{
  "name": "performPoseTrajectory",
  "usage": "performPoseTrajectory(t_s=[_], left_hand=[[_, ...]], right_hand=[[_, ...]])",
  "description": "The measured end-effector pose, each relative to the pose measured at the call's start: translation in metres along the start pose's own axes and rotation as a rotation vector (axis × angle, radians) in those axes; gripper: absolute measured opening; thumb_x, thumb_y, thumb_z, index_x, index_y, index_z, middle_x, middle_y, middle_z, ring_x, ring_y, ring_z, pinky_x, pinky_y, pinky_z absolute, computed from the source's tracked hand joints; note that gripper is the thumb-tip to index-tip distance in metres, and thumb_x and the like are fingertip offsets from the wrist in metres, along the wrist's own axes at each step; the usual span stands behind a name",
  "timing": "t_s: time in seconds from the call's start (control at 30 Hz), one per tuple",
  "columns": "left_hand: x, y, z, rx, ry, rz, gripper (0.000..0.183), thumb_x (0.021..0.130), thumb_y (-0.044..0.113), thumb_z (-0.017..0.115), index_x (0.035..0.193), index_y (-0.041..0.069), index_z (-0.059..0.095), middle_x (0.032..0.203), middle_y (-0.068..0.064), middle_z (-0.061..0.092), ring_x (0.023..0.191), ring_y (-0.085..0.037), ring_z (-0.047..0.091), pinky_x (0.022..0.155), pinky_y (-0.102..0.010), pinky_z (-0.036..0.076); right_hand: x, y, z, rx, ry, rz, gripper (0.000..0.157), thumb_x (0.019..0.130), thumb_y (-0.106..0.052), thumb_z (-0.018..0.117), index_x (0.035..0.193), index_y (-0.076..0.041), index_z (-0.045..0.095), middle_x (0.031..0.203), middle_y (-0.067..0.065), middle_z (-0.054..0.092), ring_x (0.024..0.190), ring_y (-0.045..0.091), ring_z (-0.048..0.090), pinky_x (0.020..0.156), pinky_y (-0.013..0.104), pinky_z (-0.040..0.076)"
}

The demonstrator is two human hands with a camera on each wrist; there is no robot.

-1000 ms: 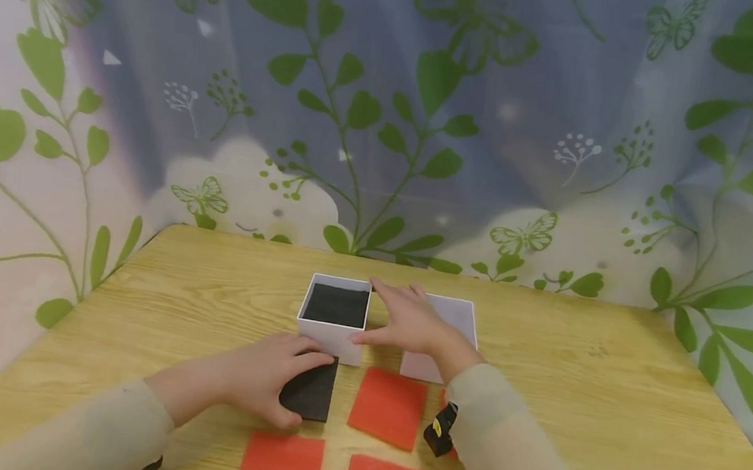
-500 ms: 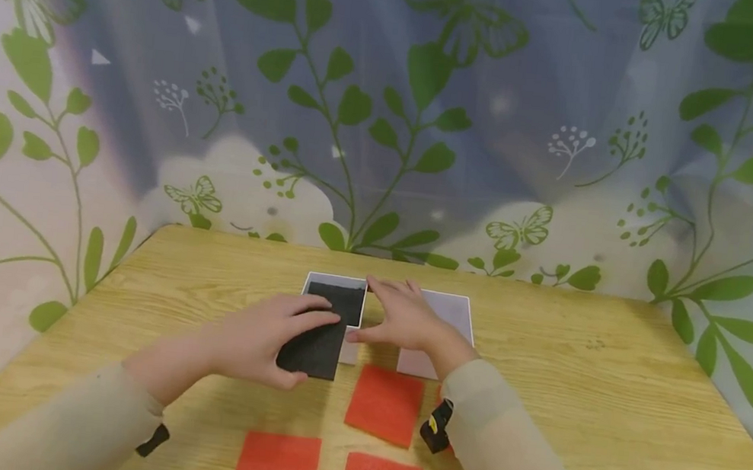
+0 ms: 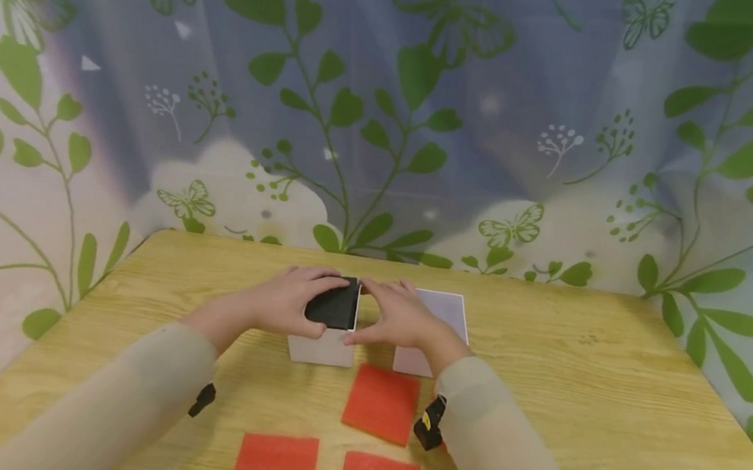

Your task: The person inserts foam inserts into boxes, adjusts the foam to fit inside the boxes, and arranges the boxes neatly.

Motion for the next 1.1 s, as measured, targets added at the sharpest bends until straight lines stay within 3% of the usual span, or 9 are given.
performPoseTrajectory(t_s=[0.23,0.47,0.6,0.73,1.1], left_hand=[[0.005,0.0,0.001,-0.057,-0.055,-0.025,0.073,0.076,0.03,0.058,0.143,0.01,0.038,0.144,-0.017,0.033,0.125,-0.032,0.039,0.1,-0.058,0.024],[0.006,0.002,0.004,-0.125,-0.099,-0.055,0.072,0.08,0.033,0.054,0.146,0.012,0.033,0.149,-0.018,0.024,0.136,-0.035,0.024,0.103,-0.064,0.01],[0.006,0.003,0.008,-0.109,-0.049,-0.092,0.062,0.092,0.039,0.05,0.146,0.011,0.033,0.15,-0.017,0.024,0.137,-0.033,0.022,0.104,-0.064,0.008],[0.008,0.006,0.014,-0.038,0.023,-0.128,0.058,0.098,0.039,0.044,0.145,0.006,0.033,0.149,-0.017,0.027,0.137,-0.032,0.023,0.104,-0.064,0.011],[0.009,0.004,0.026,0.068,0.088,-0.183,0.073,0.093,0.057,0.042,0.145,0.008,0.033,0.148,-0.012,0.031,0.136,-0.028,0.026,0.105,-0.062,0.015]], right_hand=[[-0.001,-0.002,-0.001,-0.005,0.001,0.001,0.103,0.068,-0.065,0.07,0.146,-0.01,0.031,0.136,0.003,0.049,0.128,0.025,0.038,0.111,0.047,0.005],[-0.002,-0.002,-0.002,-0.026,-0.01,0.019,0.103,0.068,-0.065,0.069,0.146,-0.011,0.03,0.137,0.002,0.048,0.13,0.026,0.035,0.111,0.046,0.005],[-0.002,-0.001,-0.001,-0.031,-0.006,0.012,0.103,0.069,-0.065,0.069,0.146,-0.01,0.03,0.138,0.003,0.047,0.13,0.025,0.035,0.111,0.046,0.005],[-0.001,0.0,0.0,-0.036,-0.002,0.012,0.103,0.068,-0.065,0.069,0.146,-0.009,0.03,0.139,0.003,0.045,0.131,0.023,0.035,0.111,0.045,0.005],[-0.001,-0.001,0.001,-0.024,-0.006,0.01,0.103,0.069,-0.065,0.069,0.146,-0.009,0.029,0.137,-0.001,0.048,0.131,0.02,0.036,0.111,0.046,0.005]])
Point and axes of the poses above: each hand's wrist, its own x-axis towards the middle knuckle, its own z-axis out of the palm, y = z × x, the point moved 3 cm from there along x, towards the middle knuckle
